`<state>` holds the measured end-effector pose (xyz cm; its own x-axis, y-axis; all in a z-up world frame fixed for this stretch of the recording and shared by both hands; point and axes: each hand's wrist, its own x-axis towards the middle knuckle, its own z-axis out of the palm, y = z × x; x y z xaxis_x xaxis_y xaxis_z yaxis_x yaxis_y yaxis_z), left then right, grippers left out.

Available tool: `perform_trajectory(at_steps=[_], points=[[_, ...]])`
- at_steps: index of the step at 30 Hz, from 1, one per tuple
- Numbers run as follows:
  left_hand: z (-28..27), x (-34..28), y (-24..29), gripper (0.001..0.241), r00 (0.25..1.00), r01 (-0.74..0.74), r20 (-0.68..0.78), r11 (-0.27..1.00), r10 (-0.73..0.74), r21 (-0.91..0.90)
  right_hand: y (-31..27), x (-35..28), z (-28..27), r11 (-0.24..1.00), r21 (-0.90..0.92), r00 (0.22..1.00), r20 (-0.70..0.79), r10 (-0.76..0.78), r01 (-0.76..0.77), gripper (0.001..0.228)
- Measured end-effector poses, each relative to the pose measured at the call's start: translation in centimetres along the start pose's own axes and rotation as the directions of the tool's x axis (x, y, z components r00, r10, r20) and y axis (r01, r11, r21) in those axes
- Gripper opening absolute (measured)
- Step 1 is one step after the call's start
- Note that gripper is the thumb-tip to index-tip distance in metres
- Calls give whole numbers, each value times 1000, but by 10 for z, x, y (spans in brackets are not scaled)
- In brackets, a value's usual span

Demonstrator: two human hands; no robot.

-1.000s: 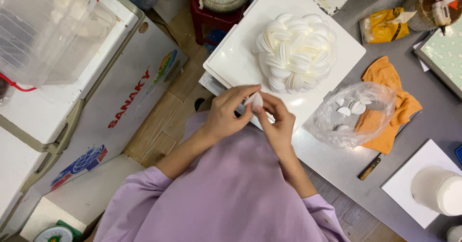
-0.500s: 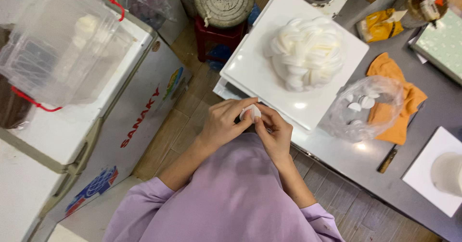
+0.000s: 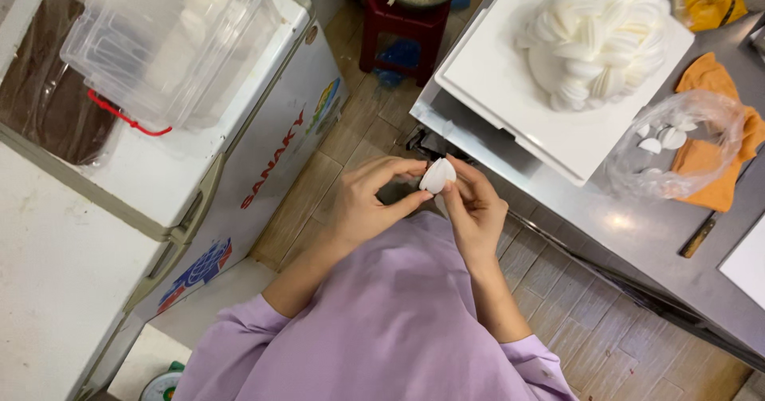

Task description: The person peels small white fondant pieces from a plastic bag and folds them into petal shapes by hand, then attaches the folded petals onto a large white fondant structure on a square board.

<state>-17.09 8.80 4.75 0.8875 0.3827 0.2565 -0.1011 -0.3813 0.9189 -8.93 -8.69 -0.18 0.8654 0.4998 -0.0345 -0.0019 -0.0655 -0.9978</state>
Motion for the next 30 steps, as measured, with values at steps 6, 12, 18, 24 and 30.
perform_trajectory(at_steps=[6, 12, 18, 24, 30], points=[[-6, -11, 8, 48, 994, -101, -35, 994, 102, 33, -32, -16, 16, 895, -382, 972, 36, -233, 229, 42], [0, -13, 9, 40, 998, 55, 31, 997, -54, -59, -45, -19, 4, 889, -403, 976, 57, -213, 217, 49], [16, -6, 8, 33, 983, 158, 126, 958, -130, -240, -41, -17, -18, 967, -212, 990, 25, -137, 139, 50], [38, 15, 11, 30, 994, 92, 74, 993, -86, -81, -29, 3, -40, 992, -111, 999, 2, -54, 54, 39], [73, 37, 12, 35, 997, 40, -68, 999, -39, 22, -12, 20, -55, 933, -326, 983, -43, -176, 153, 32]])
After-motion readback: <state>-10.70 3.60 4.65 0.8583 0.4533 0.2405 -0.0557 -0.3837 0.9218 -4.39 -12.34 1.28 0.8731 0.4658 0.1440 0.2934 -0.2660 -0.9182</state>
